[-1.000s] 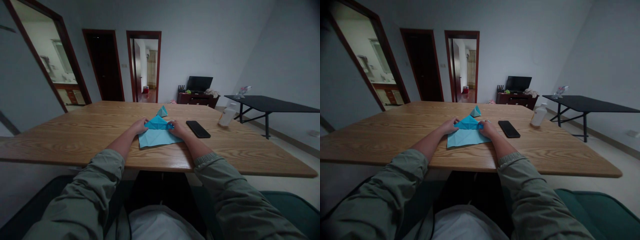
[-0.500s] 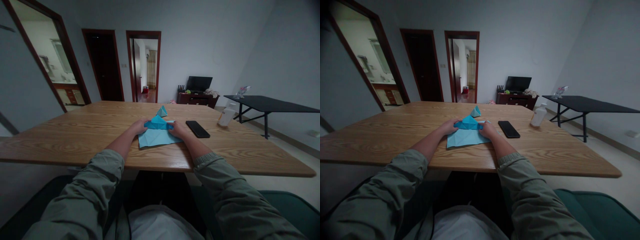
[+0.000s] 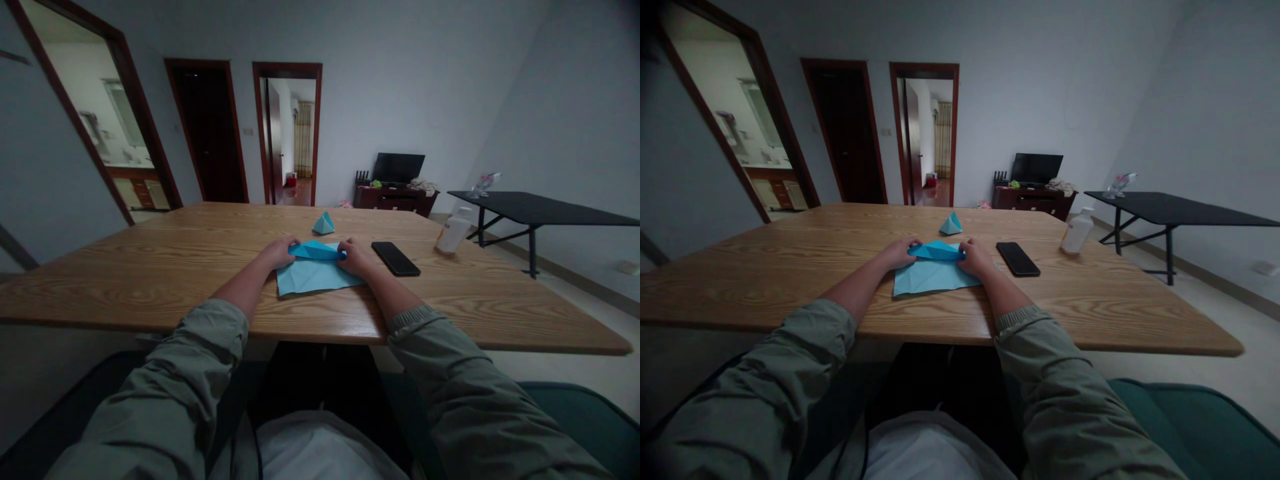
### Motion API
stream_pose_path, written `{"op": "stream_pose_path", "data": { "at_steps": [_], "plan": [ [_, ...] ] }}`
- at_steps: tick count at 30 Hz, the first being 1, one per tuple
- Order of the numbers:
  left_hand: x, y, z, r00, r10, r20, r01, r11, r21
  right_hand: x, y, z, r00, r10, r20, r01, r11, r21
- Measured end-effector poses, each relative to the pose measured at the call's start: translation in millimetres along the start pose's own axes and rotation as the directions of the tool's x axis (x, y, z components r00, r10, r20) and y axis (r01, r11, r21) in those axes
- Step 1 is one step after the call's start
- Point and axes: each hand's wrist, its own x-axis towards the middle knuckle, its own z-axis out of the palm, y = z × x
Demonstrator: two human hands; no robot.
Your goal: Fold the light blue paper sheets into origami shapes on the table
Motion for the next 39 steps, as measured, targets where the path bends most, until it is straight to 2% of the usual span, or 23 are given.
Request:
{"op": "stream_pose_path", "data": {
  "at_steps": [4,11,16,19,23,25,28,33,39],
  "plan": [
    [1,1,-0.4,0.999,-0.013,-0.035,0.013,1.0,0.012,0,-3,-3,1.0,-0.002,0.031,0.001,1.0,0.016],
    [3,8,-6.1,0.994,0.086,-0.064,-0.083,0.995,0.055,1,-6,-4,0.998,0.039,-0.044,-0.038,0.999,0.016],
    [1,16,-12.8,0.985,0.108,-0.136,-0.096,0.991,0.09,3,-6,-6,0.988,0.045,-0.146,-0.045,0.999,0.003],
    [-1,18,-15.8,0.98,0.069,-0.189,-0.046,0.991,0.125,4,-3,-7,0.978,0.099,-0.185,-0.098,0.995,0.015],
    [-3,19,-18.4,0.967,-0.063,-0.247,0.095,0.988,0.118,4,0,-7,0.948,0.184,-0.26,-0.184,0.983,0.026],
    [-4,19,-19.5,0.957,-0.096,-0.273,0.127,0.987,0.1,3,0,-8,0.931,0.212,-0.299,-0.208,0.977,0.043],
    [-5,20,-21.1,0.945,-0.097,-0.314,0.121,0.991,0.058,3,0,-11,0.907,0.223,-0.357,-0.216,0.975,0.06],
    [-5,23,-21.6,0.924,-0.088,-0.372,0.083,0.996,-0.029,4,1,-15,0.853,0.17,-0.494,-0.157,0.985,0.067],
    [-2,19,-14.7,0.949,-0.098,-0.3,0.076,0.993,-0.085,4,0,-10,0.898,0.227,-0.377,-0.14,0.96,0.244]
  ]
}}
